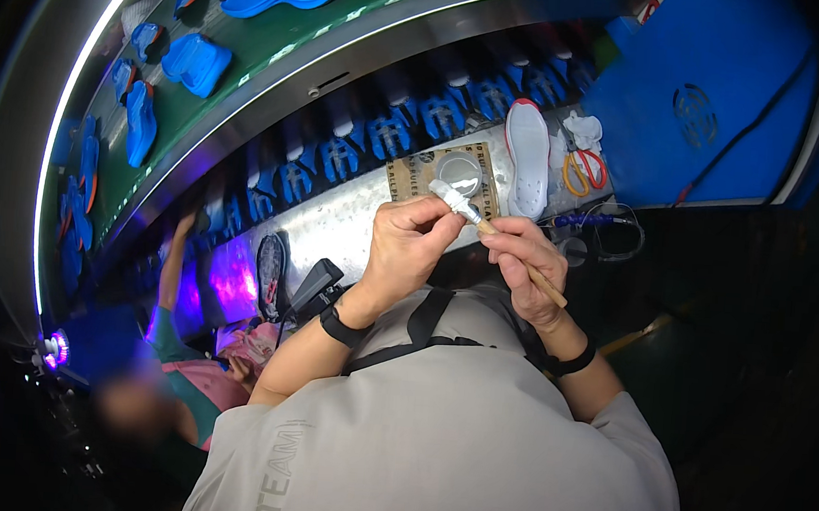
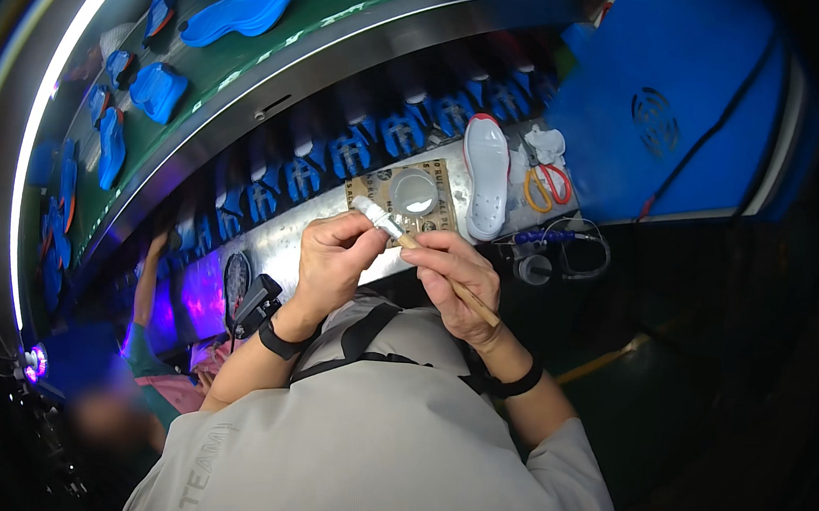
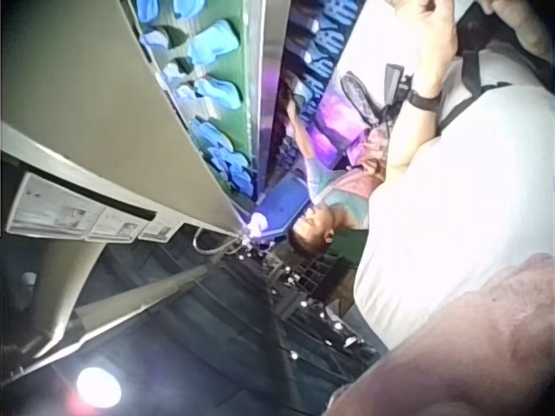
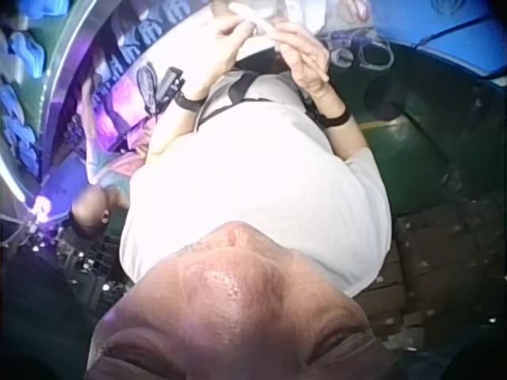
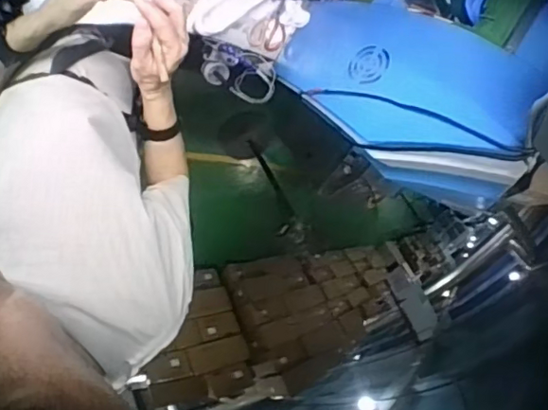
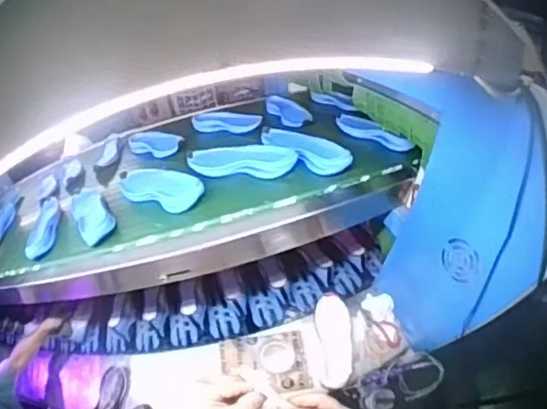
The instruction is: Applying white adhesive to the bottom of blue shoe soles using a brush and placing them onto a conveyor belt.
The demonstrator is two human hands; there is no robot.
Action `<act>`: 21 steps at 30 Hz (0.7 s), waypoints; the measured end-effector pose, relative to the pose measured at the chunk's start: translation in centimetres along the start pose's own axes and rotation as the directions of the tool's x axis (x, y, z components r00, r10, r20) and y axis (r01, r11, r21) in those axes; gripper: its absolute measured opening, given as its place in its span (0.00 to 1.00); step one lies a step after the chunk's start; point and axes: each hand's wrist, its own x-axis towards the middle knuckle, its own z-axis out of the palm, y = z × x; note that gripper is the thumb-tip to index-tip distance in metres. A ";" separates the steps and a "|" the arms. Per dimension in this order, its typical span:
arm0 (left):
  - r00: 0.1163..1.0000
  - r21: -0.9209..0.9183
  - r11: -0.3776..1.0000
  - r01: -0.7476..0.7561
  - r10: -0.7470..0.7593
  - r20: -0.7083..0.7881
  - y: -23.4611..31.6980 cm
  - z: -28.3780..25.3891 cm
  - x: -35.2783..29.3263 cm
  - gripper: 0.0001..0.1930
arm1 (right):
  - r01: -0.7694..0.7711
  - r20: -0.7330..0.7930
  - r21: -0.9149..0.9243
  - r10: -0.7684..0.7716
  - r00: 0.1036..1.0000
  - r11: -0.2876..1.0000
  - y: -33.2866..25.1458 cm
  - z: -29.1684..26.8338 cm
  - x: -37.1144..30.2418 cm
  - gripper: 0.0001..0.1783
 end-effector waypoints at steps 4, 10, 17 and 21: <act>0.998 0.059 0.997 -0.043 0.041 0.038 -0.6 0.5 0.8 0.07 | 0.001 -0.029 0.014 -0.001 1.000 1.000 0.5 -0.4 -0.5 0.12; 0.905 0.277 0.866 -0.417 0.423 0.041 -0.6 2.6 1.4 0.05 | 0.081 -0.070 -0.099 -0.088 0.994 0.992 0.8 -0.7 -0.8 0.12; 0.881 0.337 0.821 -0.461 0.469 0.062 -1.6 3.0 1.9 0.03 | 0.277 0.000 -0.446 -0.310 0.951 0.851 2.0 -0.3 -0.6 0.12; 0.955 0.367 0.882 -0.296 0.266 0.131 -3.7 1.5 1.6 0.07 | -0.032 -0.203 -0.437 -0.064 0.977 0.899 3.7 -1.0 0.3 0.15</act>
